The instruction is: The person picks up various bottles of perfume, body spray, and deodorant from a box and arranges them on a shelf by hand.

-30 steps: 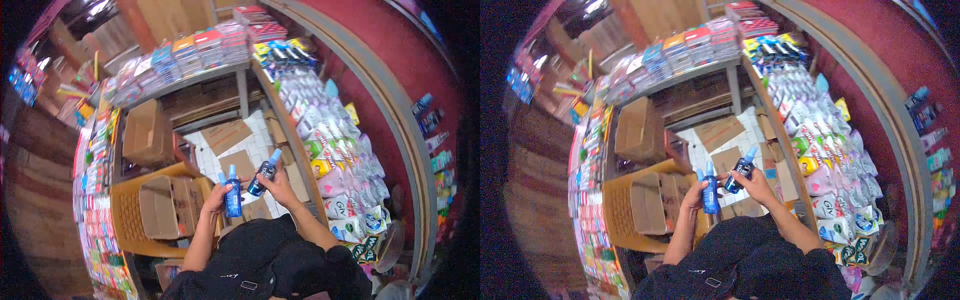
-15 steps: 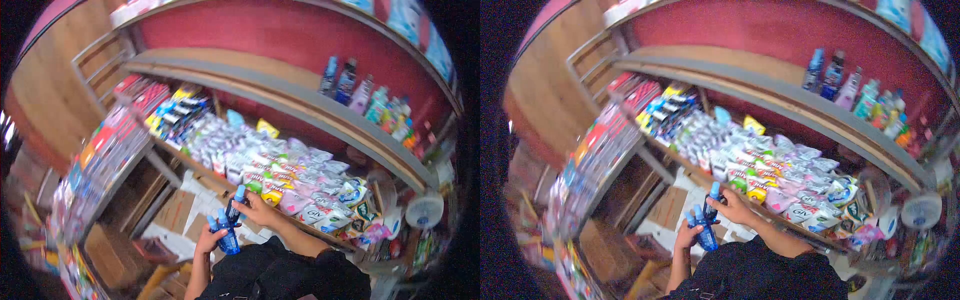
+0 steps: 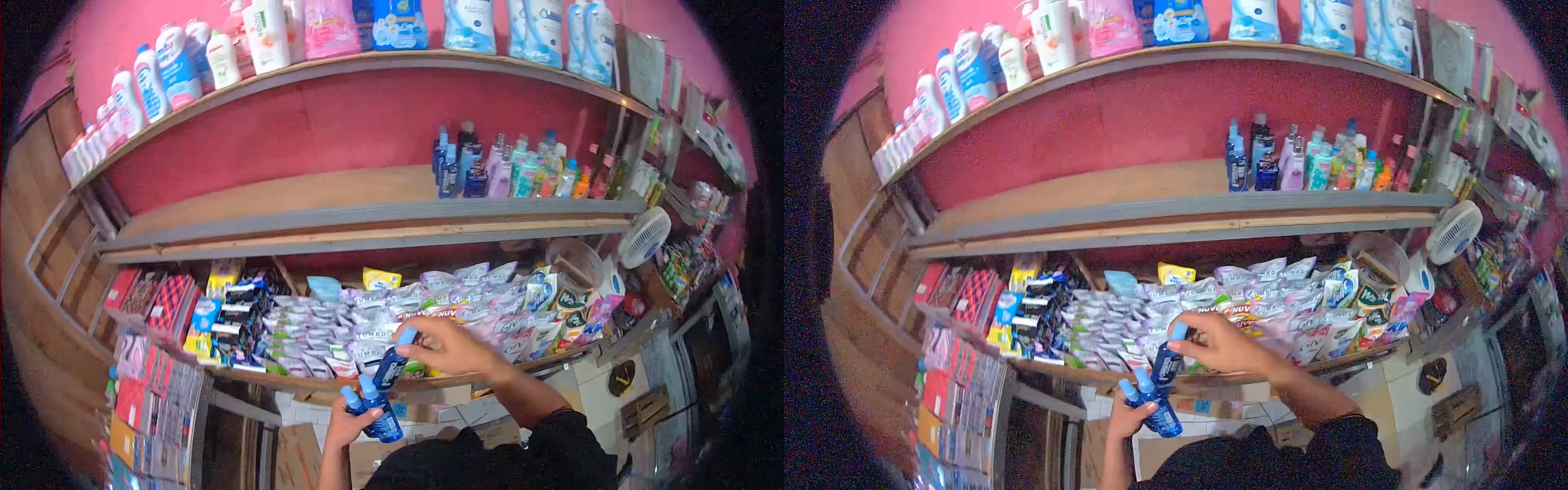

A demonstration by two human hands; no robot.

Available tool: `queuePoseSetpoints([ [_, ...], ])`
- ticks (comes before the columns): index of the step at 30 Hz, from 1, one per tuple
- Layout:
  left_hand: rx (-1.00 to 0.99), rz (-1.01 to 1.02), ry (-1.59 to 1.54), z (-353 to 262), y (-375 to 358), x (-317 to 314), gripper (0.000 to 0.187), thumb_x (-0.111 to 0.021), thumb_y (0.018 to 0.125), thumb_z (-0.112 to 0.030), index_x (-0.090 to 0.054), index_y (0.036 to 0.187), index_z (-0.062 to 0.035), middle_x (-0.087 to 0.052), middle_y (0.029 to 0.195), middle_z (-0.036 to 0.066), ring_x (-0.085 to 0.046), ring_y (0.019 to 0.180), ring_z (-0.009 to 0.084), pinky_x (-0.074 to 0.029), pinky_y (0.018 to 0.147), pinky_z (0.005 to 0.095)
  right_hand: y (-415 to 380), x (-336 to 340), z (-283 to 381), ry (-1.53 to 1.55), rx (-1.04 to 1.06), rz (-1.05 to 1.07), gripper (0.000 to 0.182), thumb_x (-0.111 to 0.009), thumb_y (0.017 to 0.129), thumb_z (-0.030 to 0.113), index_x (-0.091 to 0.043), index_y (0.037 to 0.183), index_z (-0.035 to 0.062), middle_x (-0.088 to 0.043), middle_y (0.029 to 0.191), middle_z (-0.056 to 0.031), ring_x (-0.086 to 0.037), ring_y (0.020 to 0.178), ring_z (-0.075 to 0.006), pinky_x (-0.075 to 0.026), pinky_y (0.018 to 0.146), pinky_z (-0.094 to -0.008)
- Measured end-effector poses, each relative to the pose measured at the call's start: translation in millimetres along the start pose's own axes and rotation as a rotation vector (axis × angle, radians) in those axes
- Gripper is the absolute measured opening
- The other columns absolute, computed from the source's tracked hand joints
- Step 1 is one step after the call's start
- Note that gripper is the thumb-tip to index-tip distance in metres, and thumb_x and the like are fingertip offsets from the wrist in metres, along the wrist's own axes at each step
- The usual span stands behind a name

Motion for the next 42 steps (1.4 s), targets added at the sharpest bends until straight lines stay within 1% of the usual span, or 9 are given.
queuePoseSetpoints([
  [3,-0.017,0.038,-0.155,-8.8,18.1,0.7,0.062,-0.077,0.074,-0.013,-0.052,0.128,0.0046,-0.064,0.116,0.015,-0.067,0.1,0.0276,-0.056,0.084,0.0409,6.4,44.7,47.7,-0.048,0.024,-0.184,0.018,-0.066,0.092,0.014,-0.06,0.103,0.002,-0.062,0.091,-0.0044,-0.057,0.086,-0.0093,-0.047,0.076,-0.0266],
  [6,0.009,0.088,-0.204,-2.4,20.8,13.4,0.053,-0.071,0.079,0.0,-0.049,0.128,0.0048,-0.06,0.124,0.017,-0.065,0.107,0.0266,-0.054,0.088,0.0386,19.0,98.5,91.2,-0.311,0.184,-0.349,0.016,-0.066,0.092,0.014,-0.059,0.101,0.0027,-0.06,0.086,-0.0029,-0.056,0.083,-0.0075,-0.047,0.073,-0.0249],
  [8,-0.028,0.031,-0.159,0.5,23.3,20.8,0.045,-0.071,0.079,0.0,-0.055,0.121,0.0049,-0.065,0.115,0.015,-0.067,0.096,0.0225,-0.054,0.086,0.0369,35.9,131.1,103.9,-0.091,0.202,-0.467,0.017,-0.067,0.091,0.016,-0.06,0.099,0.0025,-0.058,0.085,-0.0025,-0.055,0.081,-0.0066,-0.046,0.071,-0.0244],
  [13,-0.054,-0.126,-0.057,-6.5,23.5,30.4,0.033,-0.072,0.079,-0.001,-0.062,0.11,0.0043,-0.068,0.102,0.012,-0.067,0.089,0.0196,-0.055,0.083,0.0359,101.6,220.3,113.9,-0.479,0.232,-0.547,0.021,-0.067,0.09,0.021,-0.061,0.093,0.0013,-0.055,0.065,-0.0024,-0.053,0.06,-0.0102,-0.044,0.056,-0.0294],
  [19,-0.092,-0.309,-0.088,-3.9,27.3,49.2,0.04,-0.075,0.076,-0.003,-0.06,0.112,0.0039,-0.068,0.1,0.013,-0.067,0.086,0.0212,-0.055,0.08,0.0362,180.5,263.2,82.5,-0.816,0.091,-0.467,0.028,-0.07,0.084,0.024,-0.067,0.094,-0.0011,-0.068,0.086,-0.0214,-0.068,0.08,-0.0353,-0.052,0.072,-0.0443],
  [22,-0.092,-0.414,-0.142,-1.2,29.4,52.4,0.039,-0.075,0.076,-0.004,-0.06,0.111,0.0037,-0.067,0.099,0.013,-0.067,0.086,0.021,-0.055,0.08,0.0362,211.4,271.9,47.6,-0.917,0.051,-0.385,0.026,-0.069,0.083,0.023,-0.068,0.095,-0.0006,-0.067,0.095,-0.0259,-0.066,0.094,-0.0412,-0.051,0.083,-0.0477],
  [23,-0.068,-0.466,-0.07,11.5,30.4,63.4,0.053,-0.075,0.074,-0.005,-0.05,0.12,0.0029,-0.064,0.103,0.017,-0.066,0.091,0.0292,-0.057,0.081,0.0456,217.6,275.1,36.5,-0.909,-0.061,-0.369,0.027,-0.07,0.082,0.022,-0.069,0.096,-0.0011,-0.067,0.097,-0.0271,-0.064,0.098,-0.0419,-0.05,0.087,-0.0474],
  [36,-0.038,-0.476,-0.028,11.3,56.1,49.5,0.05,-0.078,0.072,-0.014,-0.058,0.115,0.0021,-0.066,0.102,0.014,-0.066,0.09,0.0234,-0.054,0.083,0.0366,243.2,286.2,-32.0,-0.997,-0.219,-0.306,0.029,-0.072,0.081,0.021,-0.068,0.099,-0.0014,-0.067,0.099,-0.0264,-0.064,0.101,-0.0404,-0.051,0.088,-0.0456],
  [42,-0.022,-0.442,-0.005,-14.1,76.5,46.2,0.04,-0.078,0.072,-0.002,-0.065,0.109,0.0011,-0.069,0.097,0.01,-0.066,0.088,0.0185,-0.053,0.084,0.0354,247.3,292.9,-37.9,-0.985,-0.235,-0.343,0.026,-0.073,0.081,0.022,-0.07,0.094,0.0003,-0.068,0.096,-0.0239,-0.065,0.098,-0.0389,-0.051,0.086,-0.0454],
])
Point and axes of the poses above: each hand's wrist, its own y-axis towards the middle knuckle, its own x-axis out of the back of the hand, z = x × y, the point moved 8 cm from there along y, towards the middle knuckle
